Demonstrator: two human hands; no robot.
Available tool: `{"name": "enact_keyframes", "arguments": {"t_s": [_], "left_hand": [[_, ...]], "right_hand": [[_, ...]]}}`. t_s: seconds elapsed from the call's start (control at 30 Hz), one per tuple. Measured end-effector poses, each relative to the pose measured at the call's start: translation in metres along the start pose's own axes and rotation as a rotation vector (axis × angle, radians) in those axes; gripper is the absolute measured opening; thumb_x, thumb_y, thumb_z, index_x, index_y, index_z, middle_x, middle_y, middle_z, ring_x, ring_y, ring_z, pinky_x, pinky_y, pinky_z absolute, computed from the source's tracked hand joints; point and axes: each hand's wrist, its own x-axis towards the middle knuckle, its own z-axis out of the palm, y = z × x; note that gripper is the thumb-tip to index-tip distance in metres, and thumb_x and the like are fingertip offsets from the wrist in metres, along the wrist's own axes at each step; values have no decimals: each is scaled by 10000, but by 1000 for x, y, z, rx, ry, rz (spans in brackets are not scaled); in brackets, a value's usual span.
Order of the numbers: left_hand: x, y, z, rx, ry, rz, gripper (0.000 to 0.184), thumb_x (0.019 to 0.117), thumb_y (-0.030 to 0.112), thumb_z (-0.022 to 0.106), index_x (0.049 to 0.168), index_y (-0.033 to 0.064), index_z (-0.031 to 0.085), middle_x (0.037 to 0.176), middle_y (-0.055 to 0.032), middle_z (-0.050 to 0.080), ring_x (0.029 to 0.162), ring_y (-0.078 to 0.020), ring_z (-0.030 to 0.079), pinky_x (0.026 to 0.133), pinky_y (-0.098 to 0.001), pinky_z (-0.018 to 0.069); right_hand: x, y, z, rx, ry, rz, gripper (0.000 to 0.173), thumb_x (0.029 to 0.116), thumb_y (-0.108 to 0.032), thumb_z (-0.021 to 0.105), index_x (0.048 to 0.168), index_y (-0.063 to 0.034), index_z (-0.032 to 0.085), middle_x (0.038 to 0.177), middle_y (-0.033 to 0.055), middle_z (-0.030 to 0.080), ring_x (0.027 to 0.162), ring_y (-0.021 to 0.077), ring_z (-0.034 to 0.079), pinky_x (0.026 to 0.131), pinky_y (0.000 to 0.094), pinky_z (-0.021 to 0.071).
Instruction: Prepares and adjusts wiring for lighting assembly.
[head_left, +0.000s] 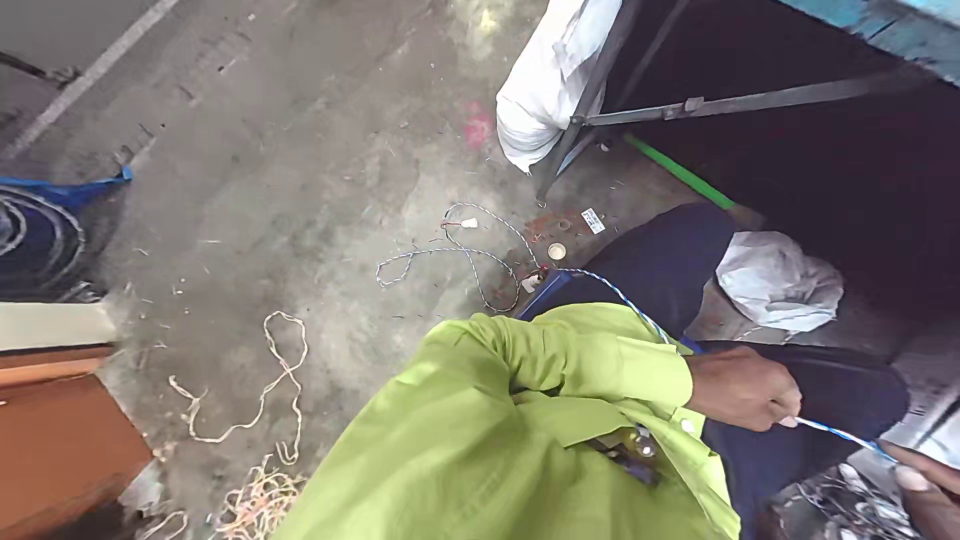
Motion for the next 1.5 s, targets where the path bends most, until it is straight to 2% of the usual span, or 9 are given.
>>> {"name": "enact_keyframes", "arguments": {"t_s": [0.2, 0.4, 0.57, 0.73, 0.83, 1.0, 1.1, 1.33, 1.5], "left_hand": [[-2, -2, -4, -27, 22, -1, 223, 1006, 109, 594, 977, -44, 752, 922, -189, 735, 939, -316, 706, 890, -507, 527], [-1, -8, -3, 144, -25, 134, 280, 1055, 96, 495, 1081, -62, 724, 1038, -211, 729, 1049, -332, 700, 969, -455, 518], [-8, -12, 9, 374, 107, 308, 249, 1028, 37, 511, 1091, -57, 733, 1046, -209, 728, 1022, -335, 715, 911, -415, 565], [-9, -17, 13, 518, 246, 603, 192, 987, 39, 596, 1087, -18, 749, 997, -165, 742, 912, -306, 722, 787, -386, 581], [-8, -18, 15, 458, 289, 591, 182, 993, 52, 596, 1063, -16, 749, 984, -162, 738, 899, -291, 721, 778, -377, 583], [-5, -18, 6, 319, 271, 325, 205, 989, 74, 579, 1002, -22, 760, 966, -161, 740, 931, -265, 732, 799, -375, 590], [-6, -16, 2, 319, 157, 264, 239, 1022, 86, 541, 1053, -30, 748, 1026, -174, 736, 1004, -279, 720, 876, -387, 572], [-10, -23, 6, 487, 225, 542, 164, 938, 43, 670, 1057, -14, 768, 1033, -150, 758, 985, -271, 730, 902, -381, 581], [-19, -38, 7, 494, 294, 761, 154, 972, 109, 640, 1023, 7, 742, 979, -140, 748, 904, -231, 723, 821, -327, 588]], "right_hand": [[4, -15, 17, -279, 159, -43, 322, 964, -278, 695, 1028, 29, 768, 1017, 181, 716, 943, 123, 669, 836, 234, 547], [7, -29, 33, -349, 157, 274, 418, 1039, -346, 493, 1040, 25, 685, 849, 121, 659, 724, 151, 608, 687, 394, 510], [6, -25, 44, 190, 170, 546, 175, 1016, -222, 516, 887, -147, 607, 677, -145, 558, 572, -44, 525, 562, 145, 472], [0, -22, 57, 631, 126, 764, 300, 1034, -90, 386, 882, -116, 644, 636, -85, 614, 498, 3, 538, 475, 159, 473], [-3, -17, 57, 725, 91, 675, 326, 1029, -157, 386, 861, -166, 665, 637, -88, 620, 518, 9, 561, 496, 169, 495], [0, -9, 62, 531, 143, 299, 98, 960, -287, 689, 985, -199, 724, 796, -108, 705, 617, 4, 625, 562, 164, 540], [0, -8, 62, 376, 145, 266, 113, 969, -262, 658, 961, -176, 732, 805, -135, 705, 660, -10, 641, 614, 164, 553], [4, -34, 70, 756, 164, 634, 330, 1029, -165, 390, 825, -148, 649, 648, -78, 608, 527, 13, 538, 504, 167, 466], [-4, -33, 60, 883, -38, 589, 347, 1060, -229, 475, 806, -115, 682, 665, -40, 640, 551, 24, 583, 516, 177, 496]]}}
